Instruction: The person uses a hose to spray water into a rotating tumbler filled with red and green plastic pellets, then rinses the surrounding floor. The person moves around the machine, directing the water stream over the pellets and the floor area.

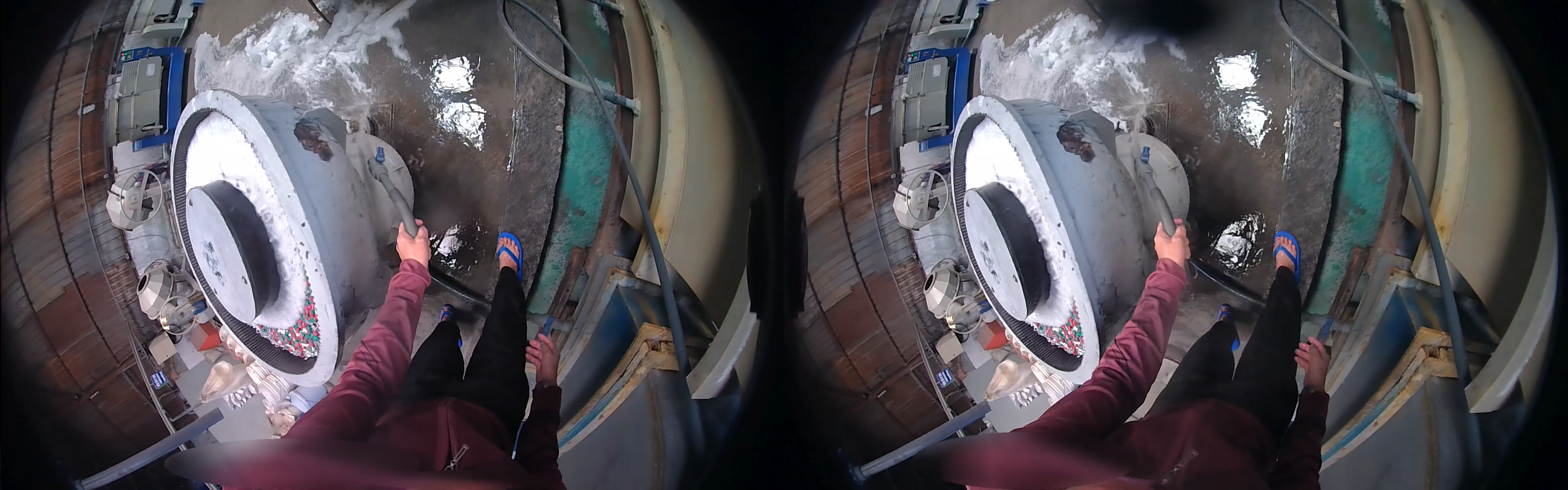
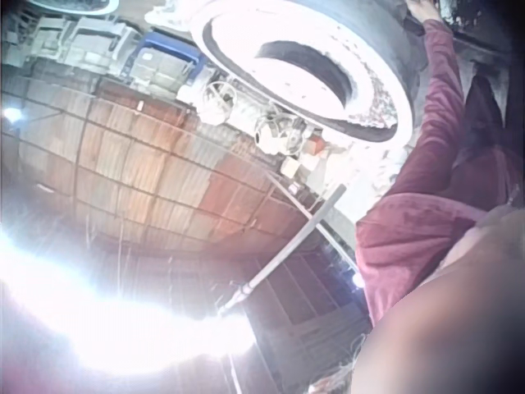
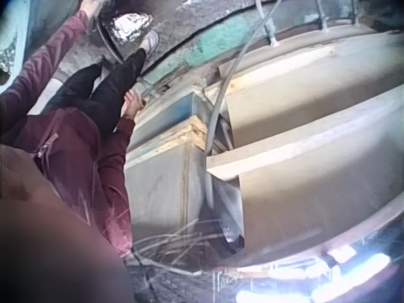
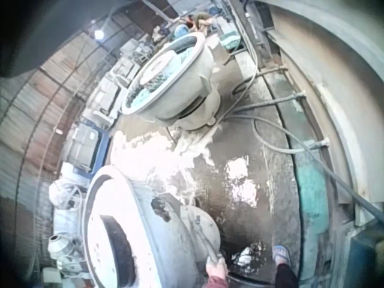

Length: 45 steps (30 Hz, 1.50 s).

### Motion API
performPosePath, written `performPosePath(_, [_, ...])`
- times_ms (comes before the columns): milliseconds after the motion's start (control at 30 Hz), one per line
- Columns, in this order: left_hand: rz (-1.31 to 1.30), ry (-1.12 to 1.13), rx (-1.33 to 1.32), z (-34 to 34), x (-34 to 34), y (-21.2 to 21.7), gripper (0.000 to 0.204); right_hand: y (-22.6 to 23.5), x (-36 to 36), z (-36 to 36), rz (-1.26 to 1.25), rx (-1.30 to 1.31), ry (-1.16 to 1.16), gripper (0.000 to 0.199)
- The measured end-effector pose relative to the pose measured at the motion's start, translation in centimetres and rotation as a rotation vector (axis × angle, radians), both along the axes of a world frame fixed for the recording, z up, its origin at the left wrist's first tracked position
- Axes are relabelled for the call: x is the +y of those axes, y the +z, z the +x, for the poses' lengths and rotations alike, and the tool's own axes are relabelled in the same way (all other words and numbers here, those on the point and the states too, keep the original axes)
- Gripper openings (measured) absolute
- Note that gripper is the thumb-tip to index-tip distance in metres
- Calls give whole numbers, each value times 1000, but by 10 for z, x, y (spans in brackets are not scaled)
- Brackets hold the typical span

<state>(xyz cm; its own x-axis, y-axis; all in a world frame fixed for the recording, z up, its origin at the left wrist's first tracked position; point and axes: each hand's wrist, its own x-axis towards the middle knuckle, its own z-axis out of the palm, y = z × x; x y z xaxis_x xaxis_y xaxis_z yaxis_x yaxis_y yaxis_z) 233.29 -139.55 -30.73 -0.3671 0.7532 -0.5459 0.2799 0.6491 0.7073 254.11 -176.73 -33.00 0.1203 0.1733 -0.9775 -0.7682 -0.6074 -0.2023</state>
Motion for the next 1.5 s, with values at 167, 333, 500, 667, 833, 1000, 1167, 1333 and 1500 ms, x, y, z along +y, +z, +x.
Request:
performPosePath(167, [-30,39,22,3,6,0,16,1,-28,-7,-50,29,3,35])
performPosePath(333, [-27,-141,144,6,-7,-5,12,-2,-42,-5,-59,8,26,34])
performPosePath(500, [69,-672,320,16,-39,16,22,-7,-43,1,-16,9,73,33])
performPosePath(667, [65,-566,245,43,-36,28,26,-3,-38,13,27,-4,50,32])
performPosePath(833, [63,-382,194,46,-20,26,20,5,-38,23,42,-16,59,31])
performPosePath(1000, [157,-340,208,35,-12,15,15,3,-51,21,-4,-15,99,31])
performPosePath(1167, [200,-304,251,28,-18,7,14,-3,-58,15,-1,-2,82,30])
performPosePath(1333, [260,-267,279,29,-18,5,12,0,-41,11,9,-31,94,29])
performPosePath(1500, [180,-259,274,30,-16,13,14,3,-21,10,53,-53,97,29])
